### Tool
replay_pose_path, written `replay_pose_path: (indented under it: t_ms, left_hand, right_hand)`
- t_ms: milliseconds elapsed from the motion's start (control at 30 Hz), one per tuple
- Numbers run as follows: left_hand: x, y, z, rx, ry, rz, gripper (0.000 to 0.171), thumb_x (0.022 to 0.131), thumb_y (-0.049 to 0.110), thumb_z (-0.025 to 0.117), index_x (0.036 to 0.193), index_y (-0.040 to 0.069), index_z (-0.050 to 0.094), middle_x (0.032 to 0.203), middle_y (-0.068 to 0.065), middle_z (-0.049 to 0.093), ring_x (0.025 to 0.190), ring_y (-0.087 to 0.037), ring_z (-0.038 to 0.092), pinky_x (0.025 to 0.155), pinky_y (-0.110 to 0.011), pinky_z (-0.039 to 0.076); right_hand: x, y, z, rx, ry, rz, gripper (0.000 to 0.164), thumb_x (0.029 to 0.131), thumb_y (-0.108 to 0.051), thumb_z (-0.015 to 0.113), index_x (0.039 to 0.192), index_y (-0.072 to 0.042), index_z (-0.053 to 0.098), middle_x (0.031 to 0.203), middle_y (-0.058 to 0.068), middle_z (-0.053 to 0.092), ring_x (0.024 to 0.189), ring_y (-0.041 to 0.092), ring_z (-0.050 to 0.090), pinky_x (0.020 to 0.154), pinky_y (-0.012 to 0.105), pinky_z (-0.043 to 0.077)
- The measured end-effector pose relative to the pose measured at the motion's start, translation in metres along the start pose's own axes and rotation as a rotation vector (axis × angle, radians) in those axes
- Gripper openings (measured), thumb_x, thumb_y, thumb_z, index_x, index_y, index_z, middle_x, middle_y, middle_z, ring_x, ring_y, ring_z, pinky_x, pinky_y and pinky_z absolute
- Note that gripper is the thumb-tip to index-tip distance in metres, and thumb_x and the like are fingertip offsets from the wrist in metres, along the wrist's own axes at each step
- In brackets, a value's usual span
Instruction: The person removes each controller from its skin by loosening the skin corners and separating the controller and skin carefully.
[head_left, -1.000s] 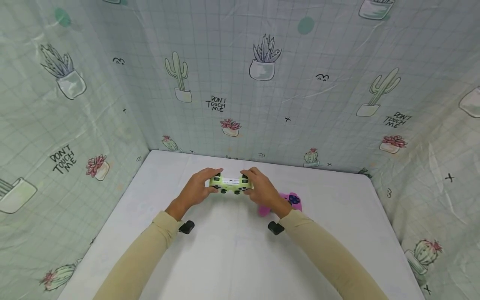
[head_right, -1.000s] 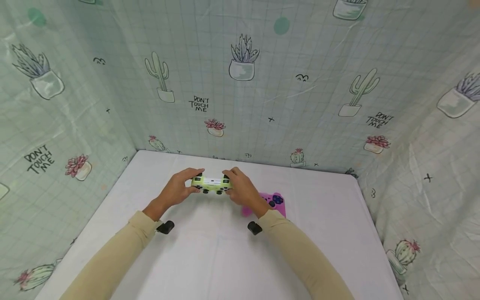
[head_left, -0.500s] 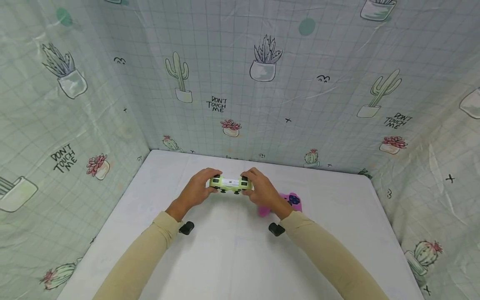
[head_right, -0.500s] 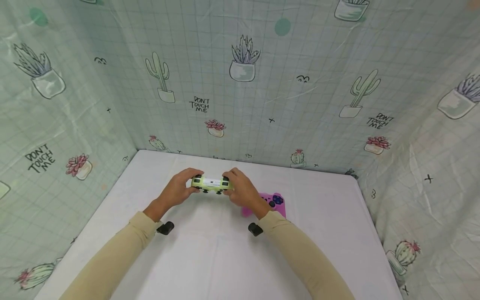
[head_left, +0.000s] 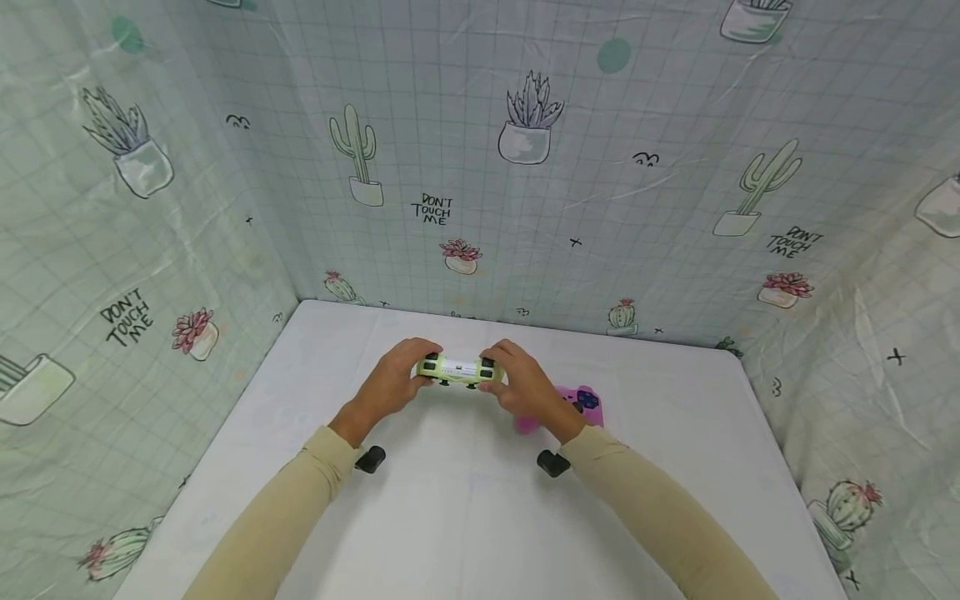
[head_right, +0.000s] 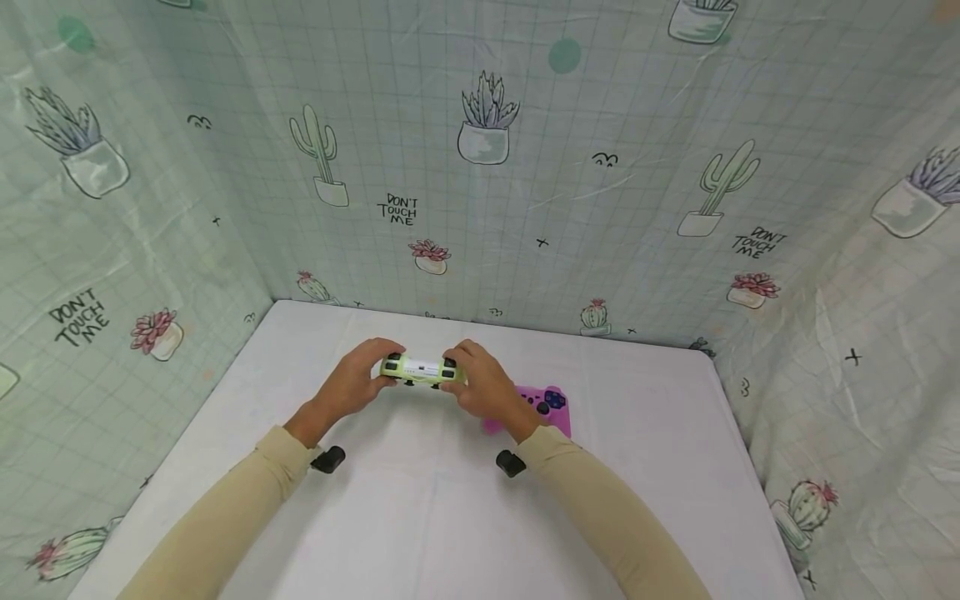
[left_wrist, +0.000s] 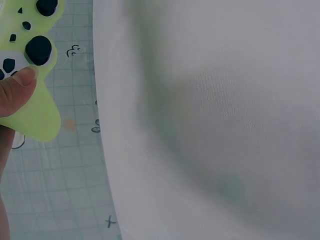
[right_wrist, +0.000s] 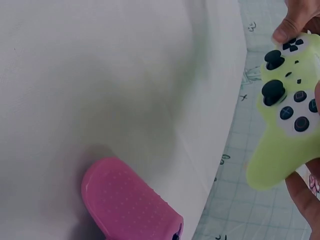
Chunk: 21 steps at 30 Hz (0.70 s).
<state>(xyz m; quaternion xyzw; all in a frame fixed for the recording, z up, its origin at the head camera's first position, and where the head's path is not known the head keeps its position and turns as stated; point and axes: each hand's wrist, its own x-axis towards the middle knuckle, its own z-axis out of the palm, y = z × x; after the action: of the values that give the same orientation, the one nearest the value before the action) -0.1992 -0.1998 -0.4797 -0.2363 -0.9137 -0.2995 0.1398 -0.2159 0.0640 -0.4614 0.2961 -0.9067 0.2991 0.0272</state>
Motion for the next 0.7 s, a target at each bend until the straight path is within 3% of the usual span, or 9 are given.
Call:
replay_pose_path:
  t_ms: [433,700]
  left_hand:
    - [-0.001,-0.003,-0.003,0.001,0.039,0.08,0.054,0.078,0.003,0.088,0.127,0.01,0.066,0.127,-0.005,0.07,0.12,-0.023,0.067,0.103,-0.035,0.058]
    - [-0.003,0.0,-0.004,0.032,0.055,0.088,0.052,0.081,0.014,0.089,0.128,0.008,0.068,0.129,-0.008,0.071,0.12,-0.025,0.068,0.1,-0.036,0.059]
  right_hand:
    - [-0.005,-0.002,0.009,-0.07,0.175,-0.13,0.042,0.087,-0.011,0.084,0.125,-0.004,0.068,0.12,0.008,0.064,0.108,0.021,0.061,0.095,0.036,0.06]
    - [-0.008,-0.003,0.017,-0.138,0.233,-0.147,0.042,0.087,-0.011,0.084,0.125,-0.006,0.067,0.123,0.009,0.063,0.113,0.023,0.061,0.099,0.037,0.06]
